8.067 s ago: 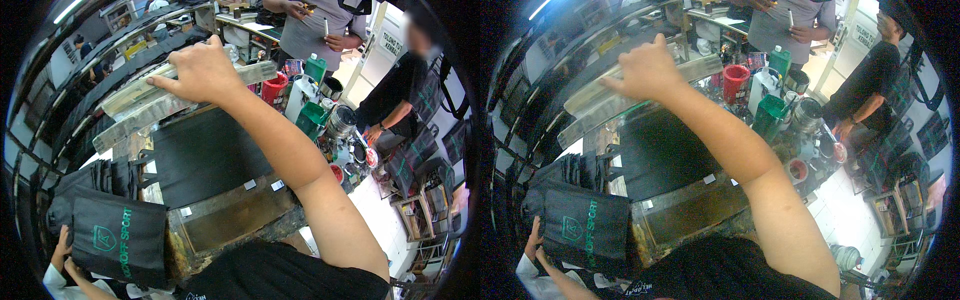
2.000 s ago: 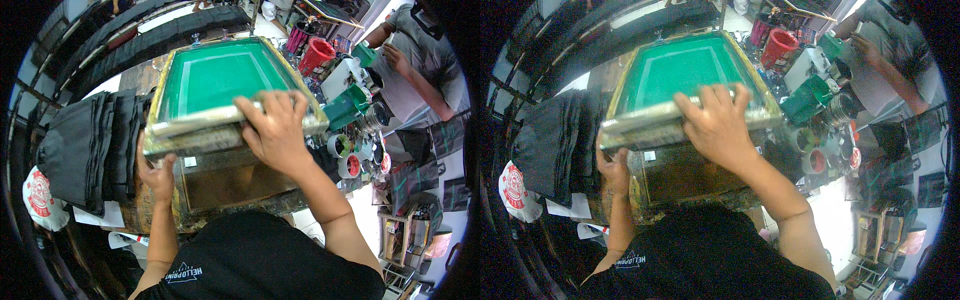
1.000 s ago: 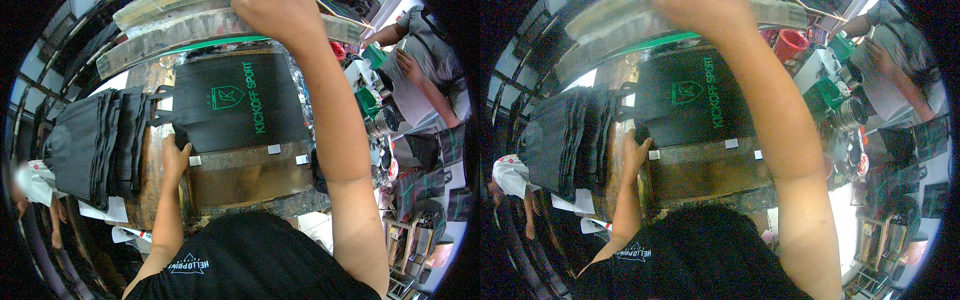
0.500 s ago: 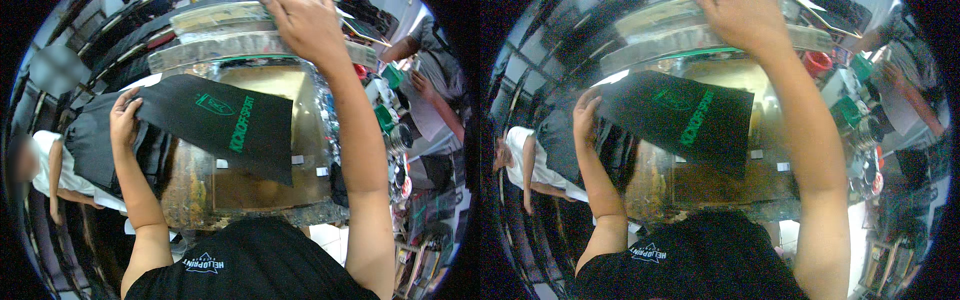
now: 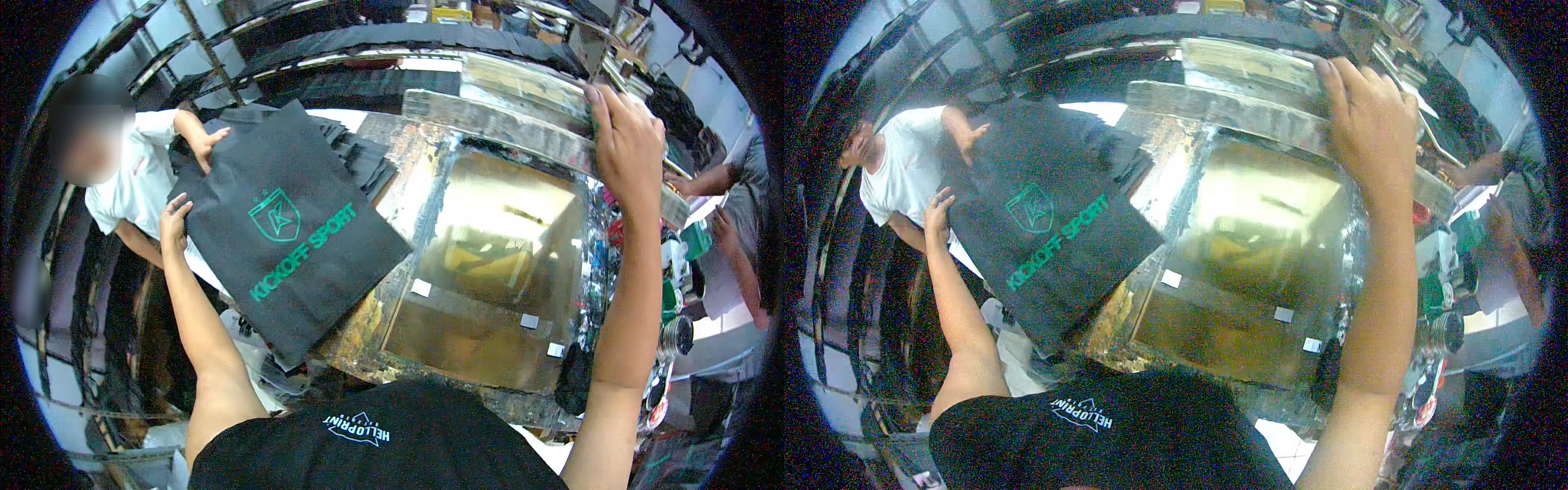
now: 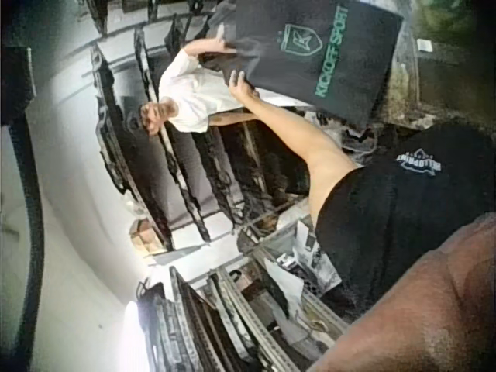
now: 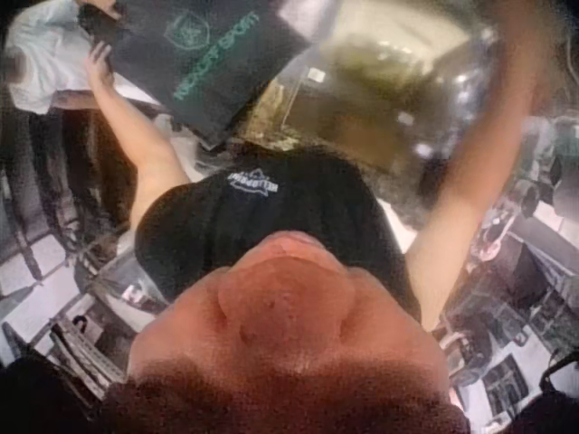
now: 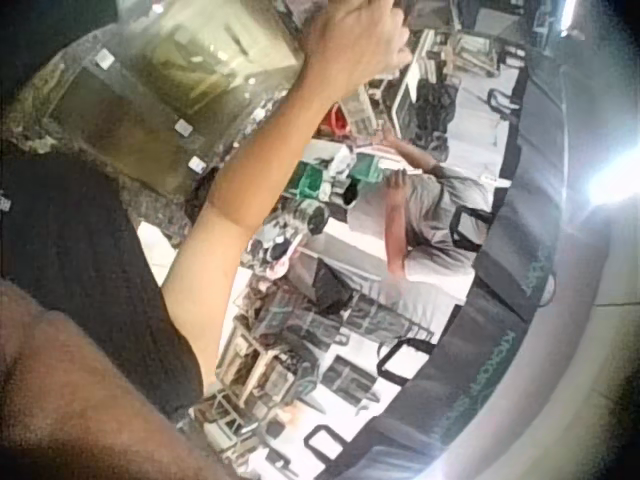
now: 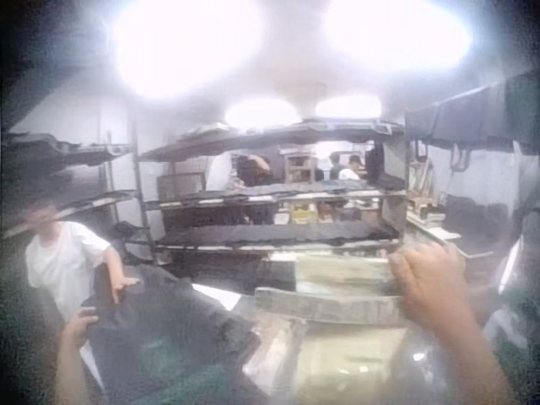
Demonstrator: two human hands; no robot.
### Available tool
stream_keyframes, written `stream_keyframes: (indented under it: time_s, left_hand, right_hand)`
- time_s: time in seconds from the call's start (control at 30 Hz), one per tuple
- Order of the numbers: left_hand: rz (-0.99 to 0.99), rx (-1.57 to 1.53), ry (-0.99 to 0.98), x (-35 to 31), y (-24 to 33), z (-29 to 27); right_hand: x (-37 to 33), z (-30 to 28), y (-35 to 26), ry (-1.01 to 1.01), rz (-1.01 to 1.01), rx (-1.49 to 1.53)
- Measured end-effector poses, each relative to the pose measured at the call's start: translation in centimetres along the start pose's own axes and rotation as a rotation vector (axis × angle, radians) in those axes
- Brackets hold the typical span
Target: The person performs screen printing on black tote bags by placing a bag on the printing surface, lowering a screen, and using a squeegee to apply green ink through the stencil multiple times.
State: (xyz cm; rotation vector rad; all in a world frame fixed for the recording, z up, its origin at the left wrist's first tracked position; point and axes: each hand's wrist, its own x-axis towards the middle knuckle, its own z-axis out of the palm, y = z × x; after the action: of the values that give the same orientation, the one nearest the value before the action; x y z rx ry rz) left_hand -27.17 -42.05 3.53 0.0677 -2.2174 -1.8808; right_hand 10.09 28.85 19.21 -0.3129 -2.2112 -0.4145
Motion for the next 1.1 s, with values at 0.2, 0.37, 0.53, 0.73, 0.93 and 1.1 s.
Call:
stream_keyframes:
  time_s: [0.2, 0.37, 0.53, 0.73, 0.93, 1.1]
  left_hand:
    - [0.153, 0.499, 0.227, 1.0, -2.4, -4.2]
    - [0.642, 1.036, 0.779, -8.2, 6.2, 1.2]
    - [1.06, 0.515, 0.336, -26.0, 13.0, 10.3]
    - [0.921, 0.484, -0.439, -26.9, 10.7, 20.7]
    - [0.715, 0.911, -0.27, -14.8, 3.6, 25.4]
    - [0.44, 1.585, -0.256, -6.4, -2.6, 21.8]
  right_hand:
    - [0.2, -0.1, -0.3, -0.02, 0.058, 0.092]
    - [-0.6, -0.7, -0.4, -0.061, 0.1, 0.06]
    - [0.2, -0.4, -0.5, -0.082, 0.106, 0.082]
    - [0.3, -0.8, -0.2, -0.126, 0.075, 0.096]
    - [-0.5, -0.4, 0.7, -0.054, 0.081, 0.054]
    - [0.7, 0.2, -0.9, -0.044, 0.02, 0.088]
